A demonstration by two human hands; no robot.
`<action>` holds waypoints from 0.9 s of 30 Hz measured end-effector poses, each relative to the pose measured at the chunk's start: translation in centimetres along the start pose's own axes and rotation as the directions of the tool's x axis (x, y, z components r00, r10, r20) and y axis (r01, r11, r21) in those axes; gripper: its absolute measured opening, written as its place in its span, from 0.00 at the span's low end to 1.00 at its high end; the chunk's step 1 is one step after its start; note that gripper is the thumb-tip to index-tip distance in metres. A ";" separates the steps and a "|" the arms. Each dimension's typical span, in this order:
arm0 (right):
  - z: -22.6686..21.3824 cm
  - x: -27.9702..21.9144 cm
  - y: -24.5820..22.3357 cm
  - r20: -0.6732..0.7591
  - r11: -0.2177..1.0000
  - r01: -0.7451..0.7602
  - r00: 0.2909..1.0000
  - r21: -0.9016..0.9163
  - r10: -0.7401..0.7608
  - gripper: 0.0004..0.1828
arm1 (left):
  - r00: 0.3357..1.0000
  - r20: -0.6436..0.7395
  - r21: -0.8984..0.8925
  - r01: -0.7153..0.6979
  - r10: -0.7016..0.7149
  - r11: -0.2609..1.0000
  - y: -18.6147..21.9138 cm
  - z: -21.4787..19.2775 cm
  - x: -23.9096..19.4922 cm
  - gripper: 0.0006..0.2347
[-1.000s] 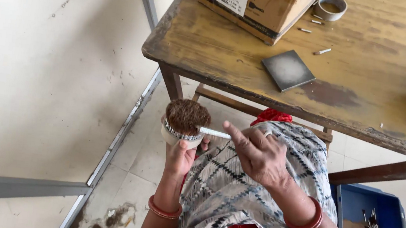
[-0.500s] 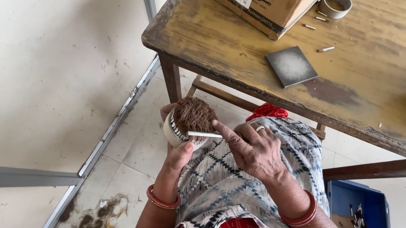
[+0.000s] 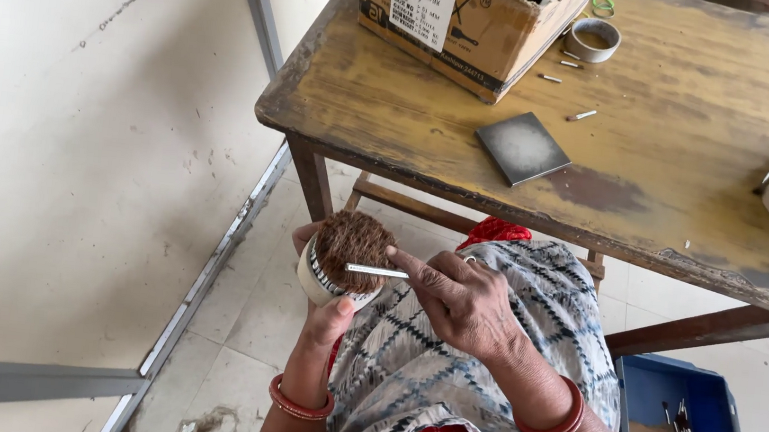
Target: The person combs and straightens the bristles of industrial brushes at a workbench.
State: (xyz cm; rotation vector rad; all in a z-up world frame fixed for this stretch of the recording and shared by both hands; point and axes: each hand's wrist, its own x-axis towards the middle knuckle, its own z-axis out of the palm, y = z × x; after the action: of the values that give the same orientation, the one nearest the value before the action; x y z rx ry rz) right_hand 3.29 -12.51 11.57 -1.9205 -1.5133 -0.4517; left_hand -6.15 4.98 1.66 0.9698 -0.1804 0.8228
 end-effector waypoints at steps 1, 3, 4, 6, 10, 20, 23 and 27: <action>0.0 0.0 0.0 -0.012 1.000 0.005 1.000 -0.008 -0.005 0.27 | 1.000 0.013 -0.002 -0.008 0.008 1.000 0.0 0.1 0.0 0.45; -0.2 0.1 -0.1 -0.003 0.999 -0.029 1.000 0.037 0.029 0.26 | 1.000 0.017 -0.048 0.019 -0.018 0.999 0.0 0.3 0.1 0.44; -0.5 -0.1 -0.2 -0.019 0.999 -0.022 1.000 0.023 0.023 0.26 | 0.999 0.036 -0.053 0.009 -0.007 0.999 -0.2 0.3 0.1 0.44; -1.0 -0.5 -0.6 0.086 0.961 -0.131 0.990 0.244 0.113 0.26 | 1.000 0.018 -0.104 0.016 -0.014 0.994 -0.8 0.2 -0.2 0.44; -0.3 -1.5 4.3 0.063 0.861 -0.373 0.925 0.346 0.375 0.23 | 0.985 0.170 -0.184 0.031 0.001 0.982 -1.5 0.7 -1.4 0.43; -0.7 -2.7 2.2 -0.086 0.960 -0.280 0.957 -0.010 0.279 0.24 | 0.975 -0.072 -0.164 0.196 -0.210 0.967 -2.7 -1.1 -0.4 0.38; -0.1 -2.1 1.7 -0.009 0.987 -0.144 0.990 -0.077 0.144 0.28 | 0.981 -0.092 -0.152 0.157 -0.172 0.976 -1.6 -1.4 -0.2 0.39; -0.1 -1.3 0.9 -0.013 0.943 0.156 0.986 -0.295 -0.167 0.31 | 0.983 -0.105 -0.173 0.133 -0.153 0.976 -0.7 -0.8 0.1 0.41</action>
State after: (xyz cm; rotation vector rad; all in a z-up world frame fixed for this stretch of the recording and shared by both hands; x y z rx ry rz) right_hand 3.79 -13.62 10.60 -2.0007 -1.6613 -0.8232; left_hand -5.74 5.49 0.77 0.7659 -0.0741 0.7183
